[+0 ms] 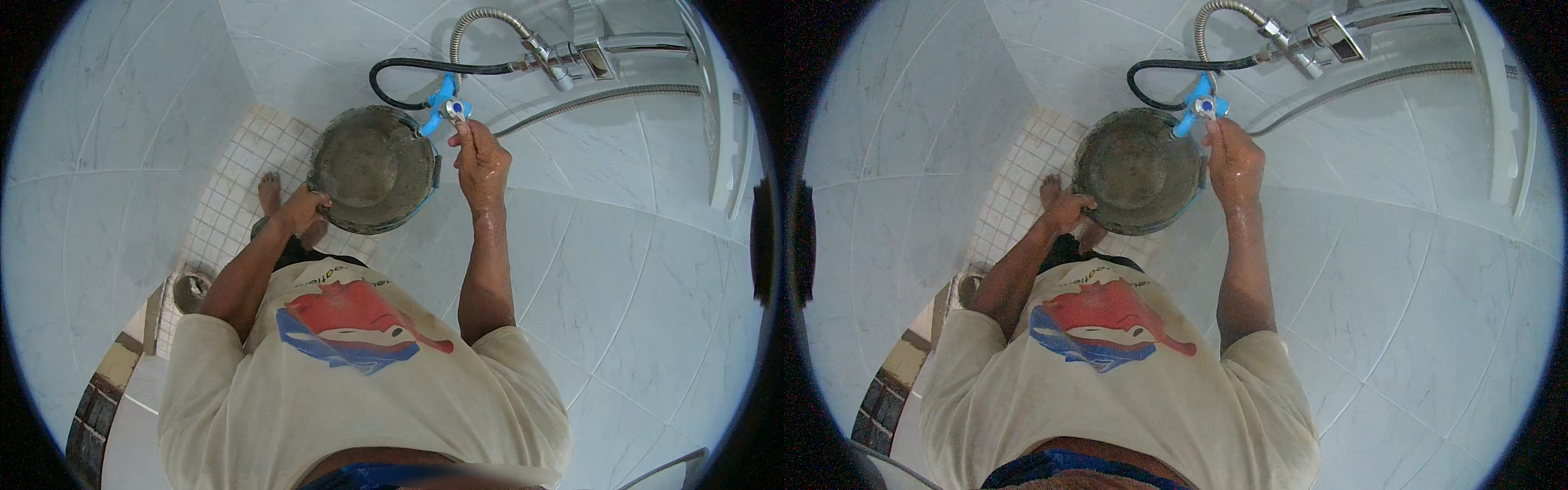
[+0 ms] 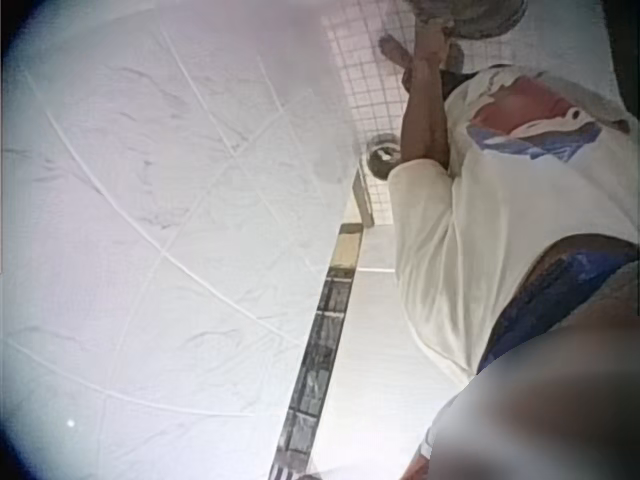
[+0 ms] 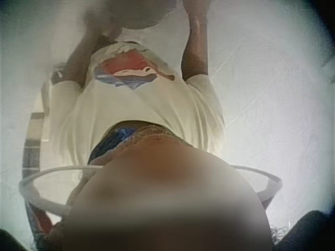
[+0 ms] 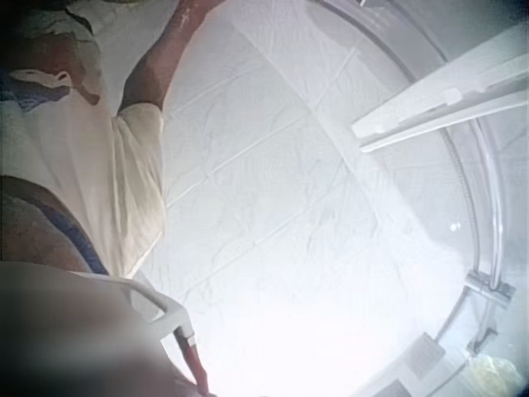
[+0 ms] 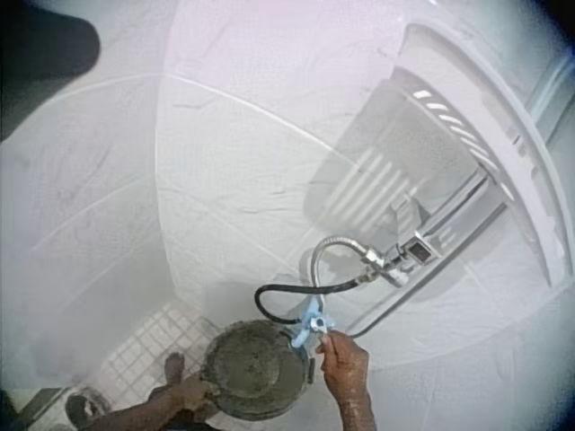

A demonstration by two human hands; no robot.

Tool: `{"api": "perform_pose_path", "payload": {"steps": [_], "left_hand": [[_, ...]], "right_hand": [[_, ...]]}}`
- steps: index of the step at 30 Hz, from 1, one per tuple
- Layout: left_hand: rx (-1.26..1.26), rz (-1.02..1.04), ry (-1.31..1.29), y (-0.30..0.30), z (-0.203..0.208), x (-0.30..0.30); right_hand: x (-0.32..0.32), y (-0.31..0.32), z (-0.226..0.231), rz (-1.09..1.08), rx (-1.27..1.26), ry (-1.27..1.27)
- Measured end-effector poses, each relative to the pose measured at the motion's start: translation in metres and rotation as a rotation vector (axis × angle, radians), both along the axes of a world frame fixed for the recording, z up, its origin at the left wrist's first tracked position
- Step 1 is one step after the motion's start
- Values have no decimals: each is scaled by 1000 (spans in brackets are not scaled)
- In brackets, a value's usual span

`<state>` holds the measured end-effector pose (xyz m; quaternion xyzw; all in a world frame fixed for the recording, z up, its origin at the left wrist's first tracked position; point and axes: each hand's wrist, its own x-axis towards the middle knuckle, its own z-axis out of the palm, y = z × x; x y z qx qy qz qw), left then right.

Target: The person scrubs a tiled wall with a sponge, then picks up a bucket and fills it with water from a shower faucet. They carry the bucket out of the bathroom and place it on the floor, then open a purple plastic container.

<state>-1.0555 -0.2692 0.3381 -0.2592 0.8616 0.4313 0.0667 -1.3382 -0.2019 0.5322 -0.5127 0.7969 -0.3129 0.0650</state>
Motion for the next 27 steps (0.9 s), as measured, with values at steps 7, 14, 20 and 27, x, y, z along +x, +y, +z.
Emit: {"api": "perform_pose_path", "payload": {"steps": [7, 14, 20, 27], "left_hand": [[179, 203, 189, 13, -78, 4], [569, 337, 228, 4, -31, 2], [841, 441, 293, 1, -19, -1], [784, 457, 283, 4, -12, -3]], "right_hand": [[-1, 13, 14, 136, -103, -555], [-2, -18, 21, 95, 81, -107], [8, -63, 24, -137, 248, -56], [-17, -53, 21, -167, 157, -582]]}}
